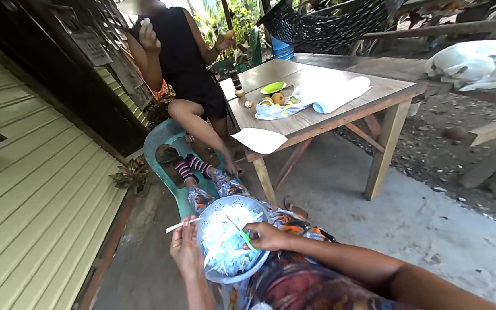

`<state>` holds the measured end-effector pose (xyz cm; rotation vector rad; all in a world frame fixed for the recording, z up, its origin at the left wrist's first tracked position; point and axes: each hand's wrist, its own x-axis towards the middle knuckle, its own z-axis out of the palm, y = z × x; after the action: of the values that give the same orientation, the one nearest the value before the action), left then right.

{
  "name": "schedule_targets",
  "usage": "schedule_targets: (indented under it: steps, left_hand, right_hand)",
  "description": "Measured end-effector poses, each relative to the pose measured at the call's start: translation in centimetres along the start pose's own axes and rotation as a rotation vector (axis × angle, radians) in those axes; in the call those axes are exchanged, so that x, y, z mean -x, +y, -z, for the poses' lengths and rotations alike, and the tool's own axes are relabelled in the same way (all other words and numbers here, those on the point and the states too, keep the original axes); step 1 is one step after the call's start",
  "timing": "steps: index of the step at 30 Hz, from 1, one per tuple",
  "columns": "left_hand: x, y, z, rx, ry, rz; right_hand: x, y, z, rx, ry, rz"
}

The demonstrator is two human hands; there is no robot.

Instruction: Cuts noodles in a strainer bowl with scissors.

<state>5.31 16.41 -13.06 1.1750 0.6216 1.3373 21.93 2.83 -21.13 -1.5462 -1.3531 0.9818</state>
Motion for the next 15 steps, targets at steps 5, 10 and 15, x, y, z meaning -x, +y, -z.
schedule_targets:
  steps: [5, 10, 15]
  left_hand:
    - [0.0, -1.1, 0.4, -0.038, 0.044, 0.007]
    - [0.4, -2.8, 1.0, -0.365, -0.136, 0.055]
    - [0.3, -5.3, 1.4, -0.472, -0.167, 0.094]
  right_hand:
    - [-0.9, -0.2, -0.3, 0.069, -0.048, -0.033]
    - [-2.1, -1.9, 0.2, -0.073, 0.037, -0.003]
    - [-5.6, -3.4, -0.3, -0.242, 0.167, 0.008]
